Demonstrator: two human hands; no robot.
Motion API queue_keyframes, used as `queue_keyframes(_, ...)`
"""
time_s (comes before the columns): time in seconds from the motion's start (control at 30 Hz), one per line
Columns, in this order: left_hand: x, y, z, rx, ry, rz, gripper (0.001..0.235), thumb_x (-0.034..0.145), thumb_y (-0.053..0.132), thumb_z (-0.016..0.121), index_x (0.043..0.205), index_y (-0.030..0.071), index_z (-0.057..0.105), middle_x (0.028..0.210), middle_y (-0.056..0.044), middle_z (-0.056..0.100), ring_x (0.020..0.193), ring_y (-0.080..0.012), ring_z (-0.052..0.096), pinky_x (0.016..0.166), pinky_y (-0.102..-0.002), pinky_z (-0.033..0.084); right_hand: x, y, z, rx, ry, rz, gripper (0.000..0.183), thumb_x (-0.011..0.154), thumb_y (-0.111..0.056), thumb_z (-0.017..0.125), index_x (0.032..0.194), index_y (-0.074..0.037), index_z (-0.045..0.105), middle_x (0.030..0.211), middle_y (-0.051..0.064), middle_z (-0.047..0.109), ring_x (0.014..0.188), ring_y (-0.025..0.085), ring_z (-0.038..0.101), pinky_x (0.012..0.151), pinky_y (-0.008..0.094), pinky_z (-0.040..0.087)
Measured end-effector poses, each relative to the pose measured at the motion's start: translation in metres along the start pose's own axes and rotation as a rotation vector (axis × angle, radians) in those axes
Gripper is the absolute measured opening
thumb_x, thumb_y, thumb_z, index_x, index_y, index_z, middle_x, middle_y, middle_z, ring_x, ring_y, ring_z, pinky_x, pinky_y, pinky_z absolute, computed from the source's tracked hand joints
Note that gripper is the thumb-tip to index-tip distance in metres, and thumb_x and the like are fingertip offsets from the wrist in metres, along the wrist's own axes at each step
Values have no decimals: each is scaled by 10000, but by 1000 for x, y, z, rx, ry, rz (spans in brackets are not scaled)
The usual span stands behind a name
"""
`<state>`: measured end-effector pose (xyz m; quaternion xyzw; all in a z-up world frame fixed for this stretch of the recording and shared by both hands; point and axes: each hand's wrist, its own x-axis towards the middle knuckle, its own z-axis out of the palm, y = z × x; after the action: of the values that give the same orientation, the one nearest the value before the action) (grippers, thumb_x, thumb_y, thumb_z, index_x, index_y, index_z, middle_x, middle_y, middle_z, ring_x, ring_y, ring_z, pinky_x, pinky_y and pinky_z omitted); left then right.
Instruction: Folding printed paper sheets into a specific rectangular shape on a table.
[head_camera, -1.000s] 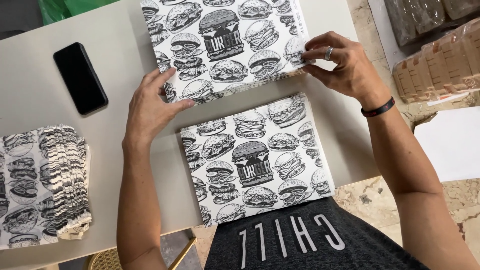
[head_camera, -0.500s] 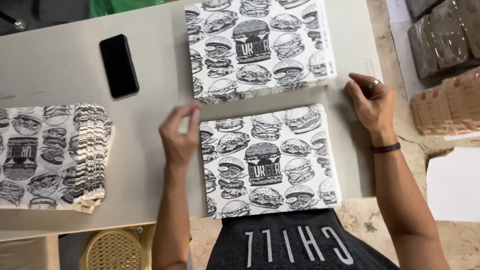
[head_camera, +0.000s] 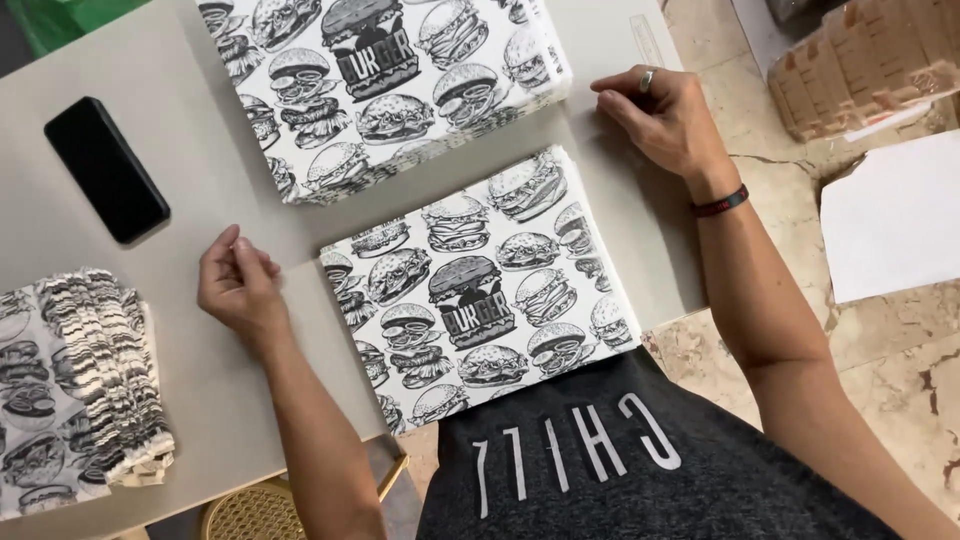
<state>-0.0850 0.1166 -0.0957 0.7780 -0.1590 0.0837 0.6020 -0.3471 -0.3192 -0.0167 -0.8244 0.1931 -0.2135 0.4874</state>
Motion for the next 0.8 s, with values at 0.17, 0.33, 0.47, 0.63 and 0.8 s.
queue_keyframes(0.17, -35, 102, 47, 240, -195, 398, 108, 983, -15, 698, 1061, 12, 768, 864, -116, 713, 770, -276, 683, 768, -379, 554, -15, 4, 9, -55, 50, -75, 155, 1053, -64, 703, 1186, -8, 761, 938, 201, 702, 843, 280, 639, 755, 382, 492)
queue_keyframes(0.33, -72, 153, 101, 386, -509, 360, 468, 918, -149, 572, 1328, 62, 650, 1241, -139, 653, 1162, -346, 607, 1064, -594, 411, -46, 6, 28, -186, 54, -254, 267, 1021, -108, 729, 1254, 23, 720, 1167, 230, 678, 1068, 416, 631, 932, 483, 507)
queue_keyframes(0.47, -82, 154, 144, 486, -653, 318, 426, 938, 9, 613, 1354, 97, 637, 1322, -152, 629, 1287, -356, 549, 1141, -678, 261, -61, -8, 38, -412, -41, -386, 510, 1009, -455, 638, 1354, -81, 669, 1377, 221, 597, 1291, 453, 534, 1008, 525, 458)
queue_keyframes(0.63, -81, 127, 179, 496, -712, 418, 385, 1056, 384, 560, 1340, 132, 620, 1310, -157, 622, 1249, -338, 594, 1078, -634, 398, -62, -10, 43, -533, -55, -475, 548, 1003, -522, 593, 1330, -93, 687, 1401, 212, 598, 1354, 446, 503, 1048, 516, 423)
queue_keyframes(0.8, -83, 121, 181, 478, -745, 481, 396, 1077, 412, 489, 1318, 135, 636, 1217, -120, 666, 1183, -302, 617, 948, -463, 460, -61, -6, 46, -515, -57, -440, 520, 999, -512, 592, 1301, -105, 709, 1396, 207, 601, 1367, 458, 491, 1050, 549, 418)
